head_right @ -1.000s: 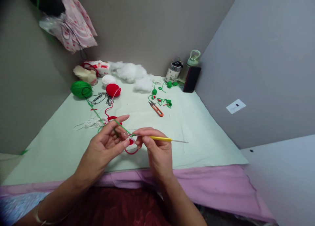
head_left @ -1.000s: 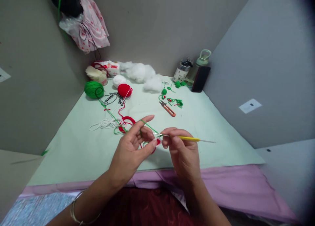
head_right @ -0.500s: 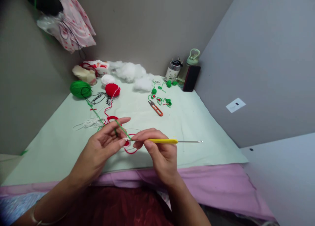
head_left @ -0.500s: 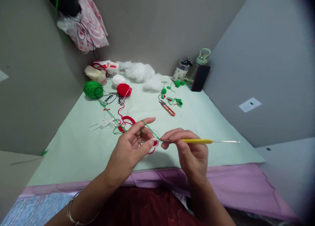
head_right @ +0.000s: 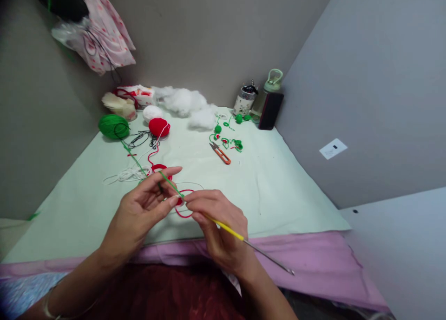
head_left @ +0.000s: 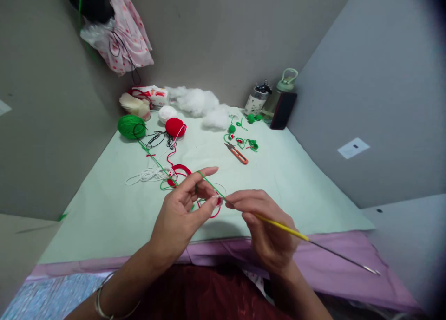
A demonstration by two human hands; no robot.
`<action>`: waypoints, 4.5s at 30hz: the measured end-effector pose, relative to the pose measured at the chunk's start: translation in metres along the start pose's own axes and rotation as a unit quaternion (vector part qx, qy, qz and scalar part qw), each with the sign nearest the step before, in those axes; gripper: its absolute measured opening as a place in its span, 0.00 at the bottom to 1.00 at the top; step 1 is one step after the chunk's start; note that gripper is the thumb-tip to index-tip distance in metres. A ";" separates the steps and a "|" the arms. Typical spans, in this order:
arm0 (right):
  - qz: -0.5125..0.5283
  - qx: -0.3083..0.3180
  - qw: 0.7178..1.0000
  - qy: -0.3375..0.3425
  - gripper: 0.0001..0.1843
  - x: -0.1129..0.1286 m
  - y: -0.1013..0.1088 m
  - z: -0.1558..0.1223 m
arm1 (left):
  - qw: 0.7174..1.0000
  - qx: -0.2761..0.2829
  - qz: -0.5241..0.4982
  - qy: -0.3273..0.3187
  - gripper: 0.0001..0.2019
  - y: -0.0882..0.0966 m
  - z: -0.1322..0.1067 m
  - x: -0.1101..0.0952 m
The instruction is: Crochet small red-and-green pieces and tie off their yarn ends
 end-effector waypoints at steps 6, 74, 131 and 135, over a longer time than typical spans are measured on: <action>0.210 -0.088 0.966 -0.120 0.12 -0.029 -0.001 0.001 | 0.999 0.019 -0.035 0.021 0.23 -0.007 0.000 0.000; -0.107 -0.046 0.993 0.023 0.17 0.006 -0.005 -0.006 | 0.970 -0.004 0.201 -0.140 0.22 -0.006 -0.006 -0.025; 0.244 -0.132 0.941 -0.196 0.08 -0.043 0.000 -0.013 | 0.950 0.051 -0.235 0.197 0.18 -0.012 -0.005 0.036; 0.255 -0.095 0.945 -0.184 0.08 -0.040 -0.007 -0.010 | 0.960 0.054 -0.219 0.165 0.17 -0.018 -0.005 0.037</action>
Point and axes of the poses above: each hand's wrist, its own z-axis towards the middle knuckle, its own y-axis out of the back of the hand, x = y × z, the point moved 8 cm from there along z, towards the middle knuckle, and after that the axes turned 8 degrees about -z, right-handed, at the moved point
